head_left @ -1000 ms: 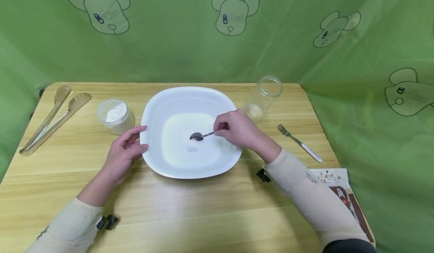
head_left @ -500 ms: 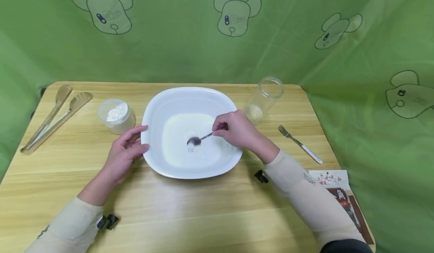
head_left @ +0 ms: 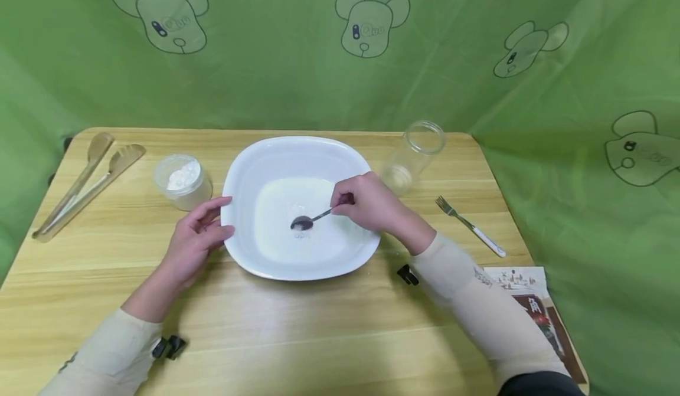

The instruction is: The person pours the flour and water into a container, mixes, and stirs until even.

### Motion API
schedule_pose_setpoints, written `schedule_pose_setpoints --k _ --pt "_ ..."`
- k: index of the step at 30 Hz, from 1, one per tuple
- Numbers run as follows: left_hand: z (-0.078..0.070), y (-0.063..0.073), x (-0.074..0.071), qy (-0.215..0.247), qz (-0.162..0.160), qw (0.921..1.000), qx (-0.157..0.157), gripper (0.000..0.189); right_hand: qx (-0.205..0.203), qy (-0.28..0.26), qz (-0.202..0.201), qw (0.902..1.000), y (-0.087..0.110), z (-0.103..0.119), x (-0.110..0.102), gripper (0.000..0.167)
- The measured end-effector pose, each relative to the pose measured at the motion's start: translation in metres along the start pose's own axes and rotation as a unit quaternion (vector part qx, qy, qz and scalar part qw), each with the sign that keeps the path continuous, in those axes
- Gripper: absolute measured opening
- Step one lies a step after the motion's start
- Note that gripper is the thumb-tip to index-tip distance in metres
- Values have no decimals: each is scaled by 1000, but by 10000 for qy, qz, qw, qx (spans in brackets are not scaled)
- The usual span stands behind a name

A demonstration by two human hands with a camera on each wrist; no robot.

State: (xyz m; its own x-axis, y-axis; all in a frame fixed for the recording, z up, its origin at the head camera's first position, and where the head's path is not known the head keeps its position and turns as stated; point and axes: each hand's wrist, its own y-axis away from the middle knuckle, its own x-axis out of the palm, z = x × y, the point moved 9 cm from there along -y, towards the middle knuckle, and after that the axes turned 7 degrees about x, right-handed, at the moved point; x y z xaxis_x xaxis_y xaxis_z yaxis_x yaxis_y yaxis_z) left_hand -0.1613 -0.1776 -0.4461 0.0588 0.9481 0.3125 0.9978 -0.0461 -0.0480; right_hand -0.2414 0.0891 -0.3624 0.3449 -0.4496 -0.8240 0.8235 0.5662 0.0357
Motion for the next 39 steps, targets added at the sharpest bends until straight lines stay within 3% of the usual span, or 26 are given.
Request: schedule_pose_setpoints --k 4,9,12,17,20,25,28,33,39 --pt "0 0 0 5 0 10000 26 50 119 185 211 9995 5 -2 -5 20" --pt "2 0 0 -3 29 10000 18 50 608 485 -169 9968 5 -14 -17 18" --pt "2 -1 0 16 27 10000 16 50 499 374 -188 9979 1 -12 -12 15" --pt "3 0 0 42 21 10000 35 50 128 48 184 9997 2 -2 -1 18" --pt "2 0 0 37 13 10000 53 50 266 156 183 9994 6 -6 -5 20" --pt "2 0 0 46 4 10000 72 50 609 400 -223 9971 5 -15 -15 17" --pt "2 0 0 66 -5 10000 75 50 496 228 -241 9982 2 -11 -9 16" --pt "3 0 0 62 -11 10000 55 51 228 29 110 9997 3 -4 0 18" --pt "2 0 0 43 -16 10000 42 50 746 307 -327 9962 0 -17 -12 18"
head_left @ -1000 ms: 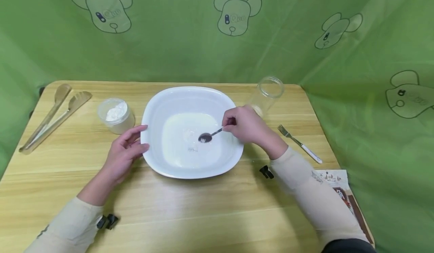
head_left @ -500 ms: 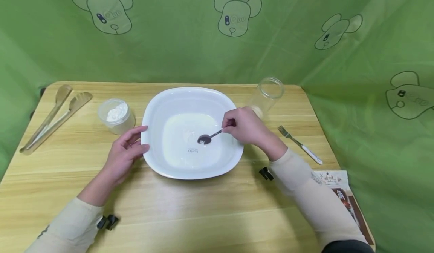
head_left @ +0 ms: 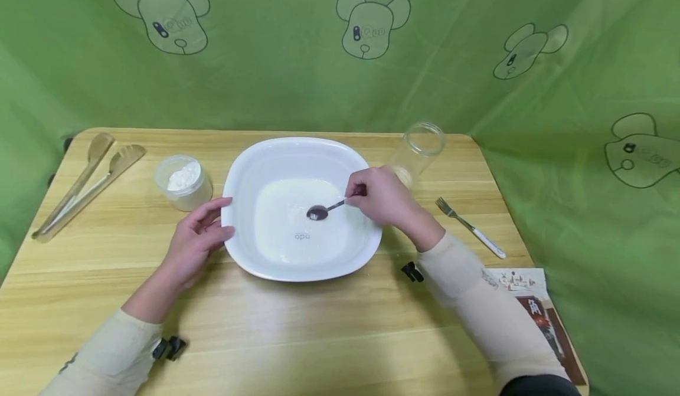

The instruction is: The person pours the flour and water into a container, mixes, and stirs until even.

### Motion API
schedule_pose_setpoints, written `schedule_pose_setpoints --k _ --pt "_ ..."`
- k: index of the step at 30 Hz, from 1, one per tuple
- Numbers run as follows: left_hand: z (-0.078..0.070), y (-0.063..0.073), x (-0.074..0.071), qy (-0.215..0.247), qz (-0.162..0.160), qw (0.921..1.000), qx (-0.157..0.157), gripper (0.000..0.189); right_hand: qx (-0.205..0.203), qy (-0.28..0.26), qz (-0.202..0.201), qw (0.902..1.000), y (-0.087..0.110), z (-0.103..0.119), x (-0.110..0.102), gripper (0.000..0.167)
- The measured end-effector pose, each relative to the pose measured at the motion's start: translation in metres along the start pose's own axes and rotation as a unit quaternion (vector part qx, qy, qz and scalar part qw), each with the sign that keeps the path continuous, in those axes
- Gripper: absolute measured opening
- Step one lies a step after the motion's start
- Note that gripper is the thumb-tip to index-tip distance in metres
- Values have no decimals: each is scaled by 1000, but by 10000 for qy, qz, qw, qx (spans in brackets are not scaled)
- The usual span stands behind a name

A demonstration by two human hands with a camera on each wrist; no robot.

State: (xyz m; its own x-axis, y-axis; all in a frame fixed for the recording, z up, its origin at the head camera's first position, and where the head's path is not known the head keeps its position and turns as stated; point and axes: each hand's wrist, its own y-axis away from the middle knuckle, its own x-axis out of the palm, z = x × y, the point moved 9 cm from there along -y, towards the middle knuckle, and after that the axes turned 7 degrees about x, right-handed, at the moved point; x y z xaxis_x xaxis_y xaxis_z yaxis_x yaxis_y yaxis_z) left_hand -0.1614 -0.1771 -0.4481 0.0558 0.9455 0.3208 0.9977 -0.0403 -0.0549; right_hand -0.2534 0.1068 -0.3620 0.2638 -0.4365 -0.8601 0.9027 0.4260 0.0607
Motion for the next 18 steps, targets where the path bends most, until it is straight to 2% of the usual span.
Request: schedule_pose_setpoints --k 2,6,8,14,18 --pt "0 0 0 -17 -5 10000 -14 50 -88 -57 -38 9999 -3 3 2 17" --pt "-1 0 0 -63 -2 10000 -42 50 -417 -246 260 9985 -3 13 10 16" --pt "-1 0 0 -72 -3 10000 -51 50 -418 -226 342 9983 -2 14 10 17" --pt "-1 0 -1 -89 -13 9999 -61 50 153 106 -133 9997 -5 2 -2 17" --pt "-1 0 -1 -90 -7 9999 -62 50 -8 -59 -231 9997 -10 7 5 16"
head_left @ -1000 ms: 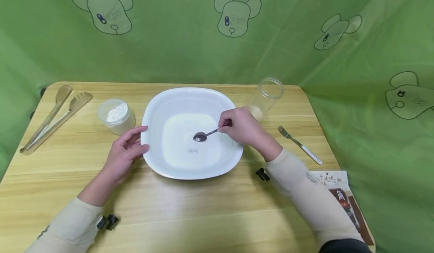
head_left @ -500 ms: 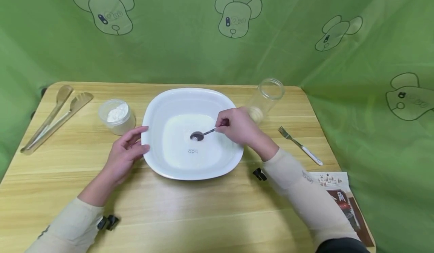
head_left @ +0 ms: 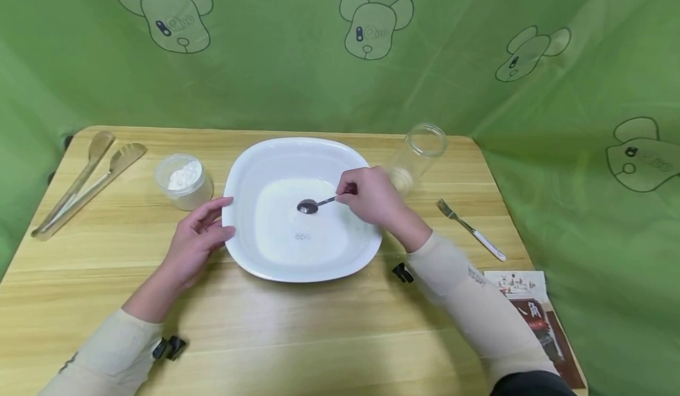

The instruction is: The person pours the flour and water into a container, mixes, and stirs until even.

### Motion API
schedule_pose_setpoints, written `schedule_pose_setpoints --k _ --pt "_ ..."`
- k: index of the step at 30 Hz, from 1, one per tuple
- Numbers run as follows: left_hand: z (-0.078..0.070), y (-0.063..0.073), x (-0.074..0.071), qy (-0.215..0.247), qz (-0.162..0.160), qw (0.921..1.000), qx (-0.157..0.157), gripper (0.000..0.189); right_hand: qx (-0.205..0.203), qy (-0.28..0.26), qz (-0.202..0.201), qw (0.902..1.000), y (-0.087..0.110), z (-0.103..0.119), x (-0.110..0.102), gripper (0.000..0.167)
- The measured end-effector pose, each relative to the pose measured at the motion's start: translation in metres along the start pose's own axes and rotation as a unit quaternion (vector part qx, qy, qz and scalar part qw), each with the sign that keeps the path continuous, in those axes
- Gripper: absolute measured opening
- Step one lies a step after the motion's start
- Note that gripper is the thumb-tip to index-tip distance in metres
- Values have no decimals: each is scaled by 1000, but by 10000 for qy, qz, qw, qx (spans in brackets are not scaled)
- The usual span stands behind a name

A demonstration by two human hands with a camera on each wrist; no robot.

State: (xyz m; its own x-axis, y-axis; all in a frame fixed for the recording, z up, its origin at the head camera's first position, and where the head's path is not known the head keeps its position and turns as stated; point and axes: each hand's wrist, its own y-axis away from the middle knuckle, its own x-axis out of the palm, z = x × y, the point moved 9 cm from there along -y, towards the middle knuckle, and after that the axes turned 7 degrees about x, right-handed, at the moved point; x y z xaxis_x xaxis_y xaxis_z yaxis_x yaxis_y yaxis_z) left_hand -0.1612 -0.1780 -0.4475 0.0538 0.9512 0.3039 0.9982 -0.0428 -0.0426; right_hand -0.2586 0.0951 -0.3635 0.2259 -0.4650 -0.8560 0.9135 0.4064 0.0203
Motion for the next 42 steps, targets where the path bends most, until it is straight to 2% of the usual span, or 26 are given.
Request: schedule_pose_setpoints --k 5,9,14,16,22,25,30,33,38,42 --pt "0 0 0 24 -17 10000 28 51 -319 -296 250 9987 1 12 10 18" --pt "0 -1 -1 19 -27 10000 64 50 -229 -242 444 9985 4 10 8 18" --pt "1 -2 0 1 5 10000 50 51 124 135 -93 9998 1 -2 -6 19" --pt "2 -2 0 -8 3 10000 28 51 102 176 -222 9995 -2 -1 -5 18" --pt "3 -1 0 3 5 10000 -4 51 -266 -220 245 9991 -4 10 13 15" --pt "2 -1 0 -5 0 10000 10 52 -239 -261 398 9986 -1 10 12 18" --pt "2 -2 -1 11 -5 10000 35 52 76 59 68 9999 -2 -1 -1 18" --pt "2 -2 -1 29 -1 10000 59 51 60 123 -80 9999 -7 -2 0 17" --pt "2 -1 -1 9 0 10000 57 51 -316 -225 340 9987 -7 13 18 18" --pt "1 -1 0 23 1 10000 73 51 -326 -159 656 9972 -1 14 15 18"
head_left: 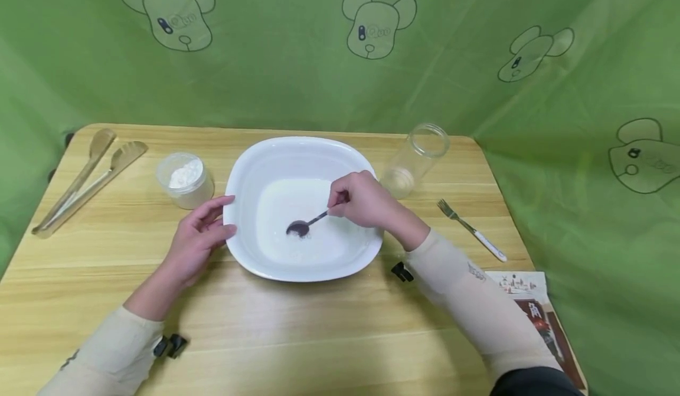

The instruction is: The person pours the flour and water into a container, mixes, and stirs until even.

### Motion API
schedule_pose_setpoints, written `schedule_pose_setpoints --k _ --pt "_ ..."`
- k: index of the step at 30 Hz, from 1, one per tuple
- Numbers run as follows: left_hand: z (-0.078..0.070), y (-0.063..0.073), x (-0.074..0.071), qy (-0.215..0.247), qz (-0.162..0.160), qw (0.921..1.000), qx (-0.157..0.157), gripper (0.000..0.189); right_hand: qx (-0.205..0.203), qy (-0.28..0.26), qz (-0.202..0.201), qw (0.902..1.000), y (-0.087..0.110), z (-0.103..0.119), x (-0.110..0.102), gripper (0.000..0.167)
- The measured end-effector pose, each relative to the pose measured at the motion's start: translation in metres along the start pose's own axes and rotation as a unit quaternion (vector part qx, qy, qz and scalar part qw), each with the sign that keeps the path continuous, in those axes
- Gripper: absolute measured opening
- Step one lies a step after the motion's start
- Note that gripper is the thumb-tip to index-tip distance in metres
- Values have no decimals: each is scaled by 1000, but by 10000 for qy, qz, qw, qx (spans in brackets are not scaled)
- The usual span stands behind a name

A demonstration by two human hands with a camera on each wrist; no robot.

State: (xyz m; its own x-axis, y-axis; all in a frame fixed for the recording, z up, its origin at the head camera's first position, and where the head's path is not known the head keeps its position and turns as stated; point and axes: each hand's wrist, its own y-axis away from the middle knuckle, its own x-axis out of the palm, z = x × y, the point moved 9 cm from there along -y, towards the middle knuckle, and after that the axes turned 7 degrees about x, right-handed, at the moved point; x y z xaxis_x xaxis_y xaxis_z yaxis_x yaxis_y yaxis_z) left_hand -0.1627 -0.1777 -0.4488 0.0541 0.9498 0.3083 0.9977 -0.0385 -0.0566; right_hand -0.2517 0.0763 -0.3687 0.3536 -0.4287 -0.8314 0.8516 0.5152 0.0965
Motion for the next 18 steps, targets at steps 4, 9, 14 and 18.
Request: schedule_pose_setpoints --k 4,9,14,18 --pt "-1 0 2 27 -26 10000 -9 51 548 350 -438 9969 3 -14 -17 18" --pt "-2 0 3 20 -62 10000 -42 51 572 351 -743 9950 -5 -17 -13 17" --pt "-1 0 3 21 -44 10000 -51 51 145 -32 -195 9997 -9 -5 5 17" --pt "-1 0 2 13 -22 10000 -23 50 269 4 21 9996 -2 -7 0 18"
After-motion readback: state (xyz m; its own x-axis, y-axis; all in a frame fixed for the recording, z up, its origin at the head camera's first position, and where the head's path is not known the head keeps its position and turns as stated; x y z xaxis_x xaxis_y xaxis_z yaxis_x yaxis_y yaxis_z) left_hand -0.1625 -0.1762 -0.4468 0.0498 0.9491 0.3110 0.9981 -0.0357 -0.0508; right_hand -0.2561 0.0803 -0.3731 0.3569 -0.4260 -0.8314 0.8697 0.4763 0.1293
